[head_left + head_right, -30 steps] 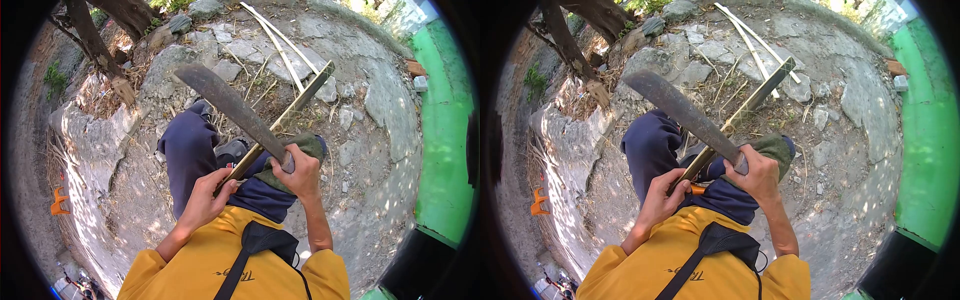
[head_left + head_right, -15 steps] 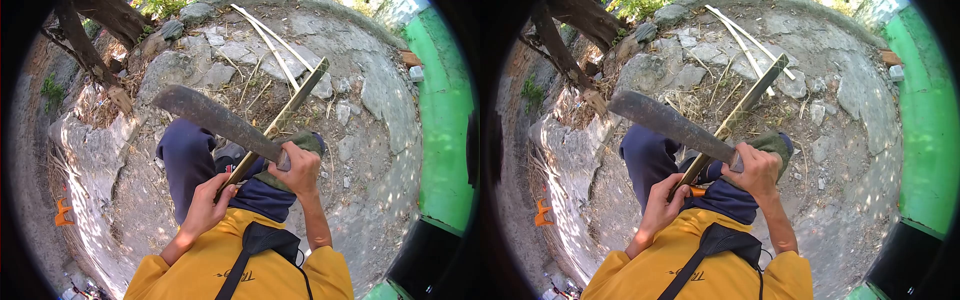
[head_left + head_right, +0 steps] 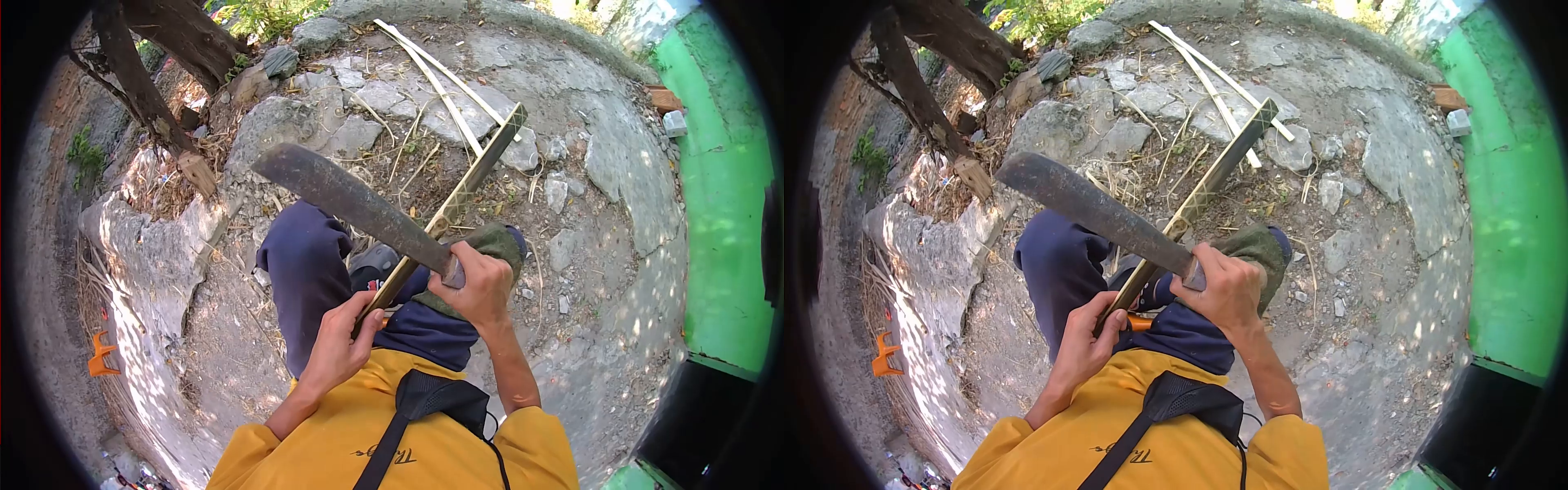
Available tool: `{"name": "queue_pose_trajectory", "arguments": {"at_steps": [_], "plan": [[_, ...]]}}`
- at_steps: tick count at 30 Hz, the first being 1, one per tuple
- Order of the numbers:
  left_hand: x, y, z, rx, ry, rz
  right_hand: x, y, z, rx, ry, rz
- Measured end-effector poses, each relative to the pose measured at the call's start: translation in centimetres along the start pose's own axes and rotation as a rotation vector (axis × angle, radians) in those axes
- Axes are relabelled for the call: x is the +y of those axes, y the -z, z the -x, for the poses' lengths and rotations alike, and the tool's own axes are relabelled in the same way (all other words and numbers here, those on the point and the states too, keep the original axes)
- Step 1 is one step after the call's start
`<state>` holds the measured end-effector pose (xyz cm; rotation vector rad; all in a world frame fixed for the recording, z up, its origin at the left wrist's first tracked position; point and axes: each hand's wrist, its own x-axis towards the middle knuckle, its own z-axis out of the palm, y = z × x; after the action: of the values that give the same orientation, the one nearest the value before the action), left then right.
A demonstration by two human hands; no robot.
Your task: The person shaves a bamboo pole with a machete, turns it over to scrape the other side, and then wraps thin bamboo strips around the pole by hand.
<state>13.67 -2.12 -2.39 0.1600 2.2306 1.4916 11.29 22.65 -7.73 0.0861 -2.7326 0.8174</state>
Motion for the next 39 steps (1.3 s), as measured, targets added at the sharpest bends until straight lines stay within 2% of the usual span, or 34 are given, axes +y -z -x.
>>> {"name": "queue_pose_trajectory", "arguments": {"at_steps": [2,4,6,7,10,14,15,17,20,21,23,26,28,31,37,39], "plan": [[0.6,0.1,0.0,0.022,-0.009,-0.007,-0.5,0.3,0.0,0.026,0.163,0.016],[0.7,0.2,0.5,0.037,-0.031,-0.038,0.0,0.5,-0.8,0.070,0.171,0.040],[0.5,0.2,1.0,0.052,-0.057,-0.065,0.6,0.6,-1.4,0.080,-0.074,0.043],[0.4,0.2,1.2,0.047,-0.067,-0.082,0.7,0.5,-1.5,0.120,-0.109,0.039],[0.8,0.1,0.7,0.036,-0.065,-0.068,0.2,0.7,-0.7,0.083,-0.018,-0.053],[1.5,0.1,0.2,0.055,-0.090,-0.052,0.0,0.8,-0.2,0.036,0.091,0.020],[1.4,0.1,0.4,0.052,-0.089,-0.055,0.1,0.7,-0.3,0.037,0.087,0.018],[1.0,0.1,0.8,0.061,-0.096,-0.081,0.6,0.6,-1.0,0.091,-0.065,-0.036],[0.8,-0.1,0.6,0.065,-0.111,-0.076,-0.2,0.5,-0.5,0.064,-0.078,-0.135],[0.9,-0.2,0.5,0.062,-0.115,-0.075,-0.1,0.7,-0.5,0.066,-0.079,-0.132],[1.0,-0.2,0.4,0.079,-0.129,-0.096,0.0,0.9,-0.3,0.029,0.056,-0.059],[0.8,-0.3,0.6,0.100,-0.142,-0.100,0.5,0.5,-0.9,0.021,-0.049,-0.070],[0.7,-0.1,0.5,0.099,-0.148,-0.122,0.1,-0.1,-0.5,0.048,-0.041,-0.082],[1.2,-0.3,0.4,0.085,-0.143,-0.138,-0.4,0.3,0.2,-0.019,0.061,-0.057],[1.0,-0.2,0.5,0.088,-0.128,-0.133,0.0,-0.1,-0.7,0.057,-0.046,-0.084],[1.1,-0.4,0.4,0.080,-0.146,-0.137,-0.1,0.1,-0.4,0.029,-0.001,-0.071]]}}
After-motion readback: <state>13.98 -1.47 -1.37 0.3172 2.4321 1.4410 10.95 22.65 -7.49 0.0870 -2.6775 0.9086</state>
